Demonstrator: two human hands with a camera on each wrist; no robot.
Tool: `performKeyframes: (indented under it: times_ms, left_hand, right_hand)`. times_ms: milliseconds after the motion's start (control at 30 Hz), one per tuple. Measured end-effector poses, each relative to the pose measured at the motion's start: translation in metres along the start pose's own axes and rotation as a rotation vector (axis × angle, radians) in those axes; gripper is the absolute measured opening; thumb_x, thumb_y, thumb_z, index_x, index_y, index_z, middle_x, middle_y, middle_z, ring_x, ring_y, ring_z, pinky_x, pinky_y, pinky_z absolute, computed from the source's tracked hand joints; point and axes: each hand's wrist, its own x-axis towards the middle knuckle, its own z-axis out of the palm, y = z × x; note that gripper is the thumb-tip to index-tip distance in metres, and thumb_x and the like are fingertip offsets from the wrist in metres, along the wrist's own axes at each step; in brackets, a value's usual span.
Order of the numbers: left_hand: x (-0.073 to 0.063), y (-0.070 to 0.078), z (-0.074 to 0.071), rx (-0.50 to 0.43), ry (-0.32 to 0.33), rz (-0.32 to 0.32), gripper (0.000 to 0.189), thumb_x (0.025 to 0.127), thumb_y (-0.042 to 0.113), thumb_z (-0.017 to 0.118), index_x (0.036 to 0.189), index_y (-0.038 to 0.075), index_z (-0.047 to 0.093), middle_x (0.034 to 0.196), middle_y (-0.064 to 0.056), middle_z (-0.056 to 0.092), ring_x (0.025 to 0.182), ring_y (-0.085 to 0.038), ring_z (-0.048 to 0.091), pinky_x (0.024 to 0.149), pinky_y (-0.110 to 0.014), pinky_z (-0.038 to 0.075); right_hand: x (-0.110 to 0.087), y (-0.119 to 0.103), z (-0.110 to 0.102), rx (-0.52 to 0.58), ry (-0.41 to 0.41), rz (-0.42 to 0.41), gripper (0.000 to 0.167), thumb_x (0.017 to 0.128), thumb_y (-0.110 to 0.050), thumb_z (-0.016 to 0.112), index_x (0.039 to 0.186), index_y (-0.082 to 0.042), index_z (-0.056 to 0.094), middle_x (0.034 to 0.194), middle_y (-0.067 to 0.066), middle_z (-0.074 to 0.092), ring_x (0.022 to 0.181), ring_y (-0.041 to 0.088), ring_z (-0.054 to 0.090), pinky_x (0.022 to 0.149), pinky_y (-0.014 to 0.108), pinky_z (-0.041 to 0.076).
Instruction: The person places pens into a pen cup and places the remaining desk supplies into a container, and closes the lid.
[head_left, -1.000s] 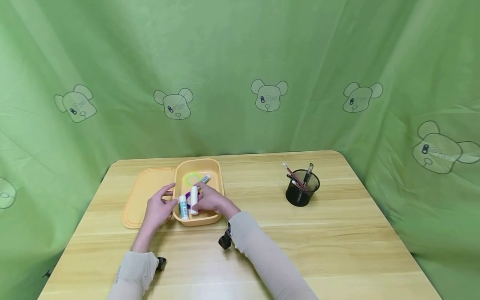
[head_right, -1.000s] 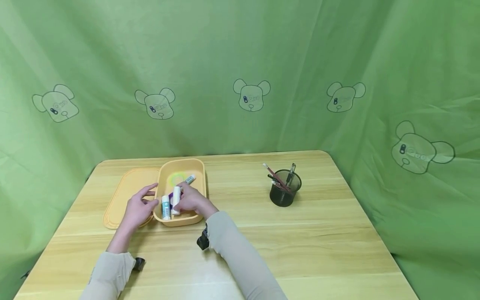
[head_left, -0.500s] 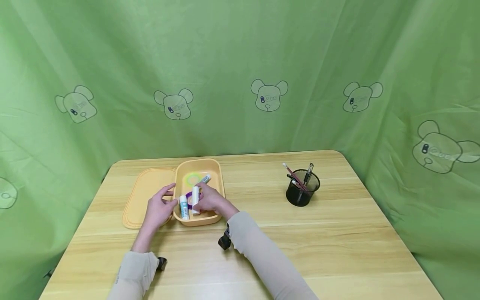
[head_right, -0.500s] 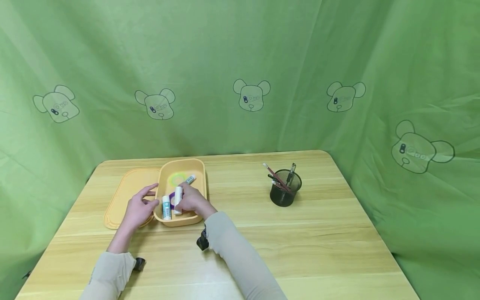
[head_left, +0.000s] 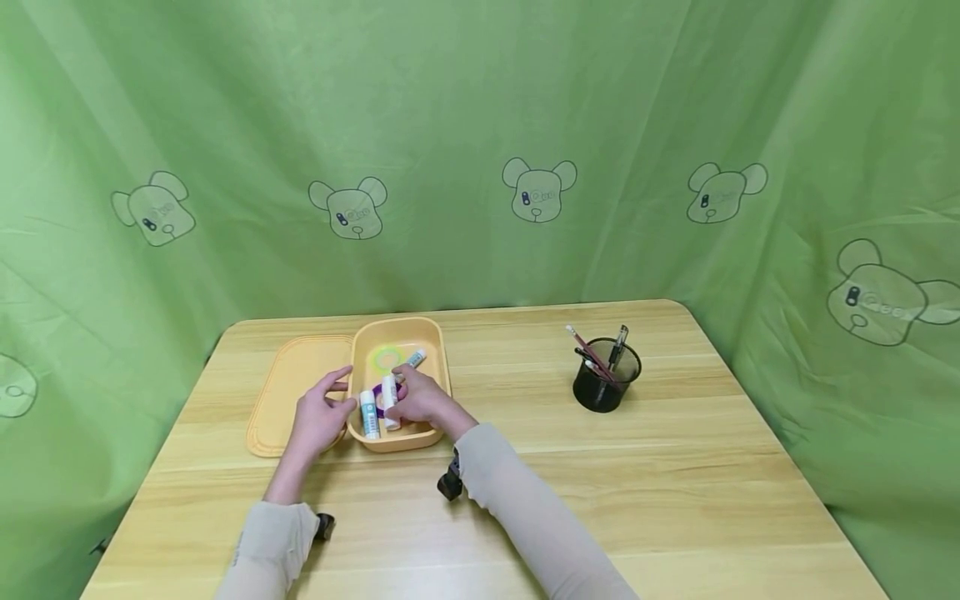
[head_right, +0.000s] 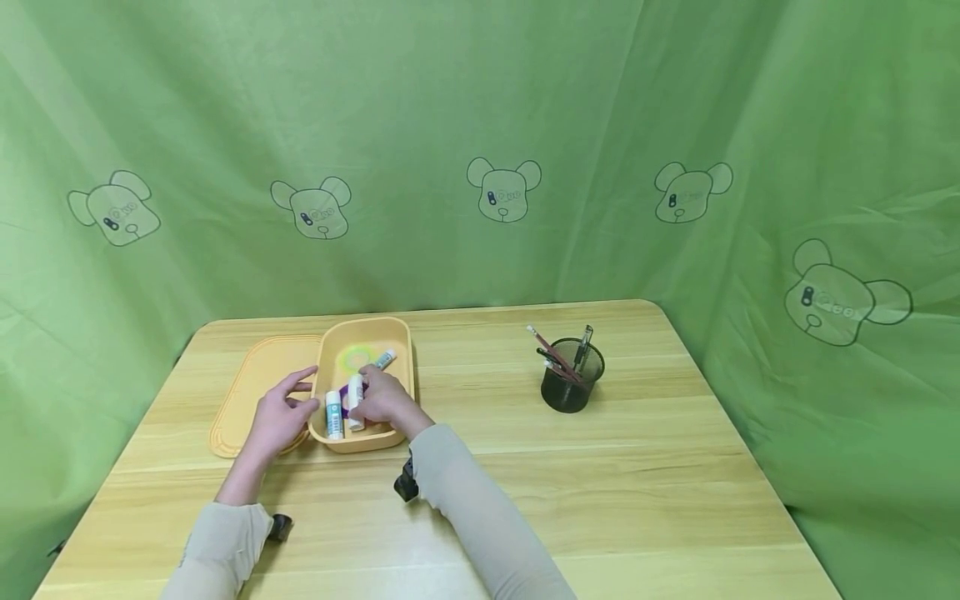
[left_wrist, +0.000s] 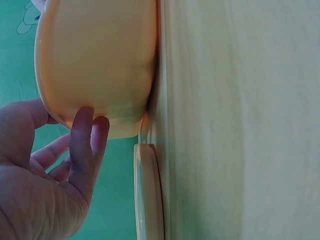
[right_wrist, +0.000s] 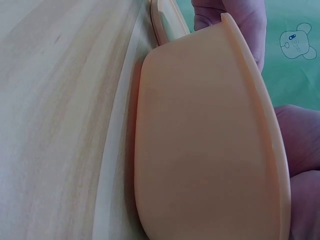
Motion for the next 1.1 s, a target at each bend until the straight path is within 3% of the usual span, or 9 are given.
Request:
performKeyframes:
  times_ms: [167, 467, 667, 767, 933, 1100]
  left_hand:
    - [0.0, 0.0, 0.001, 0.004, 0.002, 0.004, 0.06, 0.092, 0.005, 0.068, 0.15, 0.012, 0.054, 0.133, -0.025, 0.066, 0.09, -0.028, 0.072, 0.064, -0.025, 0.061]
    - [0.001, 0.0, 0.002, 0.0, 0.001, 0.007, 0.06, 0.091, 0.005, 0.067, 0.15, 0.011, 0.054, 0.132, -0.025, 0.066, 0.087, -0.026, 0.071, 0.062, -0.025, 0.06]
    - [0.001, -0.002, 0.002, 0.001, 0.004, 0.003, 0.06, 0.092, 0.005, 0.068, 0.15, 0.012, 0.055, 0.132, -0.025, 0.066, 0.088, -0.027, 0.072, 0.062, -0.025, 0.061]
    - [0.001, -0.002, 0.002, 0.002, 0.003, -0.001, 0.06, 0.092, 0.005, 0.067, 0.15, 0.012, 0.054, 0.133, -0.024, 0.066, 0.089, -0.027, 0.071, 0.063, -0.025, 0.061]
    - [0.002, -0.001, 0.001, 0.001, -0.005, -0.005, 0.06, 0.093, 0.005, 0.067, 0.151, 0.012, 0.053, 0.134, -0.024, 0.065, 0.089, -0.026, 0.071, 0.063, -0.025, 0.061]
    - [0.001, -0.002, 0.0, 0.006, -0.008, -0.004, 0.06, 0.093, 0.006, 0.067, 0.151, 0.012, 0.053, 0.135, -0.024, 0.064, 0.089, -0.026, 0.07, 0.063, -0.025, 0.061]
  right_hand:
    - [-0.001, -0.001, -0.001, -0.021, 0.009, -0.001, 0.08, 0.085, -0.002, 0.082, 0.154, -0.008, 0.043, 0.102, 0.009, 0.061, 0.086, 0.02, 0.062, 0.07, 0.026, 0.057]
    - [-0.001, -0.002, -0.002, -0.043, 0.027, -0.008, 0.076, 0.086, -0.005, 0.082, 0.153, -0.008, 0.045, 0.106, 0.01, 0.063, 0.087, 0.019, 0.062, 0.069, 0.025, 0.056]
    - [-0.003, -0.005, -0.004, -0.176, 0.102, -0.068, 0.071, 0.088, -0.011, 0.082, 0.151, -0.008, 0.048, 0.113, 0.01, 0.066, 0.093, 0.018, 0.06, 0.081, 0.028, 0.055]
    - [-0.004, -0.007, -0.007, -0.224, 0.14, -0.104, 0.068, 0.09, -0.014, 0.081, 0.149, -0.008, 0.05, 0.115, 0.011, 0.067, 0.091, 0.017, 0.06, 0.077, 0.027, 0.054]
    - [-0.006, -0.009, -0.022, -0.164, 0.171, -0.155, 0.06, 0.09, -0.012, 0.079, 0.145, -0.007, 0.055, 0.118, 0.015, 0.069, 0.083, 0.016, 0.063, 0.067, 0.024, 0.055]
    - [-0.009, -0.006, -0.042, -0.081, 0.224, -0.187, 0.05, 0.093, -0.009, 0.075, 0.14, -0.006, 0.06, 0.117, 0.016, 0.068, 0.086, 0.017, 0.064, 0.07, 0.025, 0.058]
